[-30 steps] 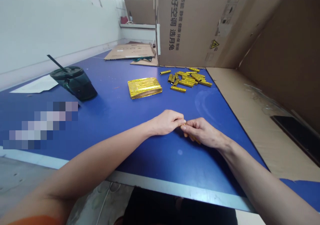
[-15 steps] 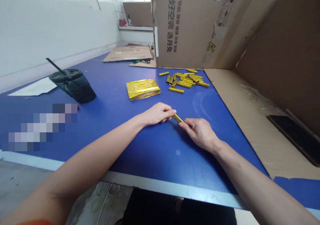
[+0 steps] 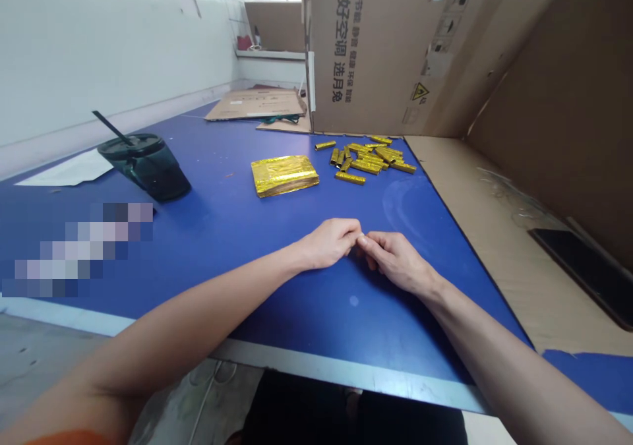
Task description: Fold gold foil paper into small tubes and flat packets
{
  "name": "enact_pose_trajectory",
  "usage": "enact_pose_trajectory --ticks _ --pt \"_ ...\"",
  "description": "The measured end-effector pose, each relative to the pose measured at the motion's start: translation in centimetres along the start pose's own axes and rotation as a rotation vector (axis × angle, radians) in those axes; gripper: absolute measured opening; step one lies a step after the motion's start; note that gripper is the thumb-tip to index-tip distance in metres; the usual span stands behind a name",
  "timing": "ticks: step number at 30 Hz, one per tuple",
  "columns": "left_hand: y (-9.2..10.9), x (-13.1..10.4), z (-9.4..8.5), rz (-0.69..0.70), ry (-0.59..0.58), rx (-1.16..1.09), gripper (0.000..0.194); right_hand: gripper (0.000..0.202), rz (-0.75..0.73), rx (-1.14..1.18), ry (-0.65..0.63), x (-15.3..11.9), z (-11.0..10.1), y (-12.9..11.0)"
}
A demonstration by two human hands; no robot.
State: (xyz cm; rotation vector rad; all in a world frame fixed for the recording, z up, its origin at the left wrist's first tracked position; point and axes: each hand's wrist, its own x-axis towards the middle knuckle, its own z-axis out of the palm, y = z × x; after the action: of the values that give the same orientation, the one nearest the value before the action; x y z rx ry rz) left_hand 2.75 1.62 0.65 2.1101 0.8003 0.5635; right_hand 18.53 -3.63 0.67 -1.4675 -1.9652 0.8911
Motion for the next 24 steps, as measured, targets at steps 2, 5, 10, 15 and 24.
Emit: enact_pose_trajectory --ticks 2,5,10,15,24 --pt "0.2 -0.1 0.3 0.015 0.019 -0.010 0.023 0.039 0.004 0.094 -0.015 0.0 0.1 0.0" --pt "0.2 0.0 0.2 0.024 0.027 -0.029 0.022 0.038 -0.028 0.109 0.035 -0.1 0.1 -0.1" --pt "0.1 0.2 -0.6 0.039 0.028 -0.099 0.024 0.040 -0.030 0.158 0.108 -0.1 0.4 -0.1" --pt "-0.5 0.3 -1.8 0.007 0.137 -0.150 0.025 0.044 0.025 0.126 0.103 0.1 0.3 0.1" --pt "-1.5 0.7 -2.5 -0.018 0.175 -0.275 0.028 0.045 0.022 0.059 0.135 0.1 0.0 0.4"
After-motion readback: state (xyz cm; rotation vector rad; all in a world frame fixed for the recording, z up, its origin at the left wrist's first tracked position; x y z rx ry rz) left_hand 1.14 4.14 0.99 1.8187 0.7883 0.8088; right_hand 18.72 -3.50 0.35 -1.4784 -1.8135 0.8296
